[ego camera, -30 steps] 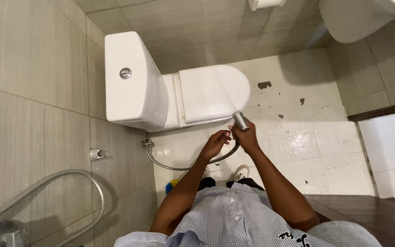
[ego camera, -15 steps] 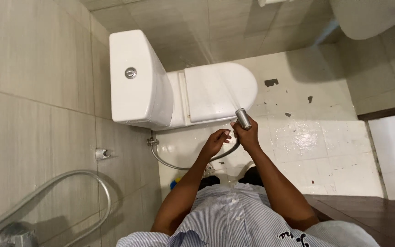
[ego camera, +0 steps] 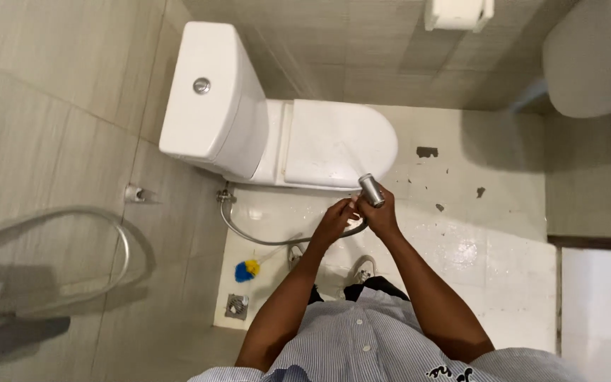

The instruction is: The person uses a handheld bidet sprayer to rinse the toilet bowl, seat, and surrounding floor area. They direct the water stream around the interior of the bowl and over the closed lid, then spray the floor near the base of the toilet before placing the sprayer back in its wall holder.

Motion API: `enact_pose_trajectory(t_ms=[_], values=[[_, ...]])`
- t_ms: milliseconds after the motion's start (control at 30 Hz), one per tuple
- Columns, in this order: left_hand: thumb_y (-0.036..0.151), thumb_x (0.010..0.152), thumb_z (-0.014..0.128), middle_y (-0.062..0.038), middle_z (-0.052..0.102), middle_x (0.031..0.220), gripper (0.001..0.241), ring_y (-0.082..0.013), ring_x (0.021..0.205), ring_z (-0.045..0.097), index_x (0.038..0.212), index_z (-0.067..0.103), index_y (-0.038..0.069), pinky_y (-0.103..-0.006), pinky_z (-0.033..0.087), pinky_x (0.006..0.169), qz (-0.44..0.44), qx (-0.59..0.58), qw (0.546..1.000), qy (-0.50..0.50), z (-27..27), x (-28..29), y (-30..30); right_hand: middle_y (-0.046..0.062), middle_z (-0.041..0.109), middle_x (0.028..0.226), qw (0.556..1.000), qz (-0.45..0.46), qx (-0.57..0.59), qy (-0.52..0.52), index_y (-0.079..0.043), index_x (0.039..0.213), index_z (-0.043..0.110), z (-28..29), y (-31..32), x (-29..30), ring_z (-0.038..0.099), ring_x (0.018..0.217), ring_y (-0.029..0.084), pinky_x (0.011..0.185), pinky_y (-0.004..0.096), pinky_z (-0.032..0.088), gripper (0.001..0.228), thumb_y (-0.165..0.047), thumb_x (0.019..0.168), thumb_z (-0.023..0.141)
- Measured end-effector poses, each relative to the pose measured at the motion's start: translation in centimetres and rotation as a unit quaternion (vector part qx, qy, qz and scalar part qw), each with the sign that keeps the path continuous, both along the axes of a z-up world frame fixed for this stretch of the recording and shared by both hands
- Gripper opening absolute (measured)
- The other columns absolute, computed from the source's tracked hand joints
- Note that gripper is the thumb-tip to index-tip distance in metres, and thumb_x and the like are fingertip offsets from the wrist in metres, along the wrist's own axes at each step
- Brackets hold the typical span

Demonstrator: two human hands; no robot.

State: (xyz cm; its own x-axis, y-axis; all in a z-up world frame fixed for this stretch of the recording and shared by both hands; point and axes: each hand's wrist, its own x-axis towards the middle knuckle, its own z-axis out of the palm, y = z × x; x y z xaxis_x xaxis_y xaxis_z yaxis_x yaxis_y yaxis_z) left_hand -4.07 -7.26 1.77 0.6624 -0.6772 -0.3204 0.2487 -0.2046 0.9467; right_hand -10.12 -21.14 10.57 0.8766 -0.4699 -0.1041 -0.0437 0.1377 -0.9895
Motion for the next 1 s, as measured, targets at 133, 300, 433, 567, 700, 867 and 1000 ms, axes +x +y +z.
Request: enact_pose_trajectory(t_ms=[133, 300, 433, 567, 700, 867, 1000], values=[[0.045, 0.109, 0.052, -0.010, 0.073, 0.108, 0.051, -0.0197, 0.100, 0.070, 0.127, 0.066, 0.000, -0.0354, 0.056, 0.089, 0.021, -0.048, 0.998, -0.016, -0.5, -2.0, 0.2, 0.004, 0.061, 0.070, 0.999, -0.030, -0.001, -0.031, -0.003, 0.088, 0.059, -0.3, -0.6, -0.6, 0.058, 0.058, 0.011, 0.052, 0.028, 0.048, 0.016, -0.005, 0.090, 0.075], [0.043, 0.106, 0.048, -0.008, 0.073, 0.105, 0.049, -0.0173, 0.095, 0.069, 0.129, 0.065, 0.004, -0.0371, 0.051, 0.076, 0.059, 0.045, 0.997, 0.020, 4.4, -1.7, 1.2, 0.004, 0.061, 0.069, 0.998, 0.063, 0.008, -0.002, -0.002, 0.092, 0.062, -0.2, 0.0, -0.3, 0.059, 0.057, 0.012, 0.051, 0.029, 0.048, 0.016, -0.006, 0.086, 0.076], [0.044, 0.108, 0.046, -0.009, 0.073, 0.104, 0.050, -0.0189, 0.093, 0.071, 0.132, 0.062, 0.003, -0.0353, 0.056, 0.084, 0.041, -0.018, 0.998, -0.035, 0.6, -0.3, 2.2, 0.003, 0.068, 0.076, 0.998, 0.059, 0.005, -0.022, -0.004, 0.092, 0.061, 0.5, 1.5, 0.7, 0.067, 0.067, 0.010, 0.058, 0.027, 0.054, 0.015, -0.008, 0.088, 0.074], [0.044, 0.109, 0.046, -0.010, 0.072, 0.107, 0.051, -0.0196, 0.095, 0.071, 0.129, 0.063, 0.000, -0.0354, 0.058, 0.087, 0.053, -0.055, 0.997, -0.030, 1.0, 1.3, 3.8, 0.004, 0.061, 0.072, 0.995, 0.088, -0.046, -0.005, -0.003, 0.093, 0.062, 0.5, 2.5, 2.1, 0.060, 0.062, 0.011, 0.055, 0.027, 0.051, 0.017, -0.007, 0.087, 0.077], [0.043, 0.109, 0.049, -0.013, 0.073, 0.104, 0.050, -0.0201, 0.092, 0.069, 0.130, 0.062, -0.001, -0.0359, 0.057, 0.087, 0.068, -0.064, 0.995, -0.026, -0.2, 2.1, 7.1, 0.004, 0.062, 0.070, 1.000, 0.011, -0.011, -0.014, -0.002, 0.091, 0.061, 0.7, 5.2, 3.0, 0.058, 0.057, 0.012, 0.051, 0.029, 0.047, 0.014, -0.005, 0.090, 0.075], [0.042, 0.107, 0.049, -0.012, 0.073, 0.104, 0.050, -0.0187, 0.091, 0.069, 0.130, 0.062, -0.001, -0.0355, 0.056, 0.084, 0.059, -0.038, 0.997, -0.023, 2.7, 2.8, 9.2, 0.004, 0.060, 0.067, 0.995, -0.085, 0.039, -0.030, -0.004, 0.089, 0.056, 1.5, 7.0, 3.2, 0.058, 0.054, 0.013, 0.050, 0.029, 0.048, 0.019, -0.005, 0.090, 0.076], [0.042, 0.109, 0.051, -0.013, 0.074, 0.104, 0.051, -0.0192, 0.091, 0.070, 0.129, 0.062, -0.003, -0.0351, 0.059, 0.086, 0.040, -0.070, 0.996, -0.029, -1.9, 3.1, 9.1, 0.005, 0.060, 0.067, 0.997, -0.075, -0.005, -0.014, -0.003, 0.088, 0.057, 2.0, 7.7, 2.3, 0.057, 0.053, 0.013, 0.048, 0.029, 0.046, 0.018, -0.004, 0.090, 0.075]])
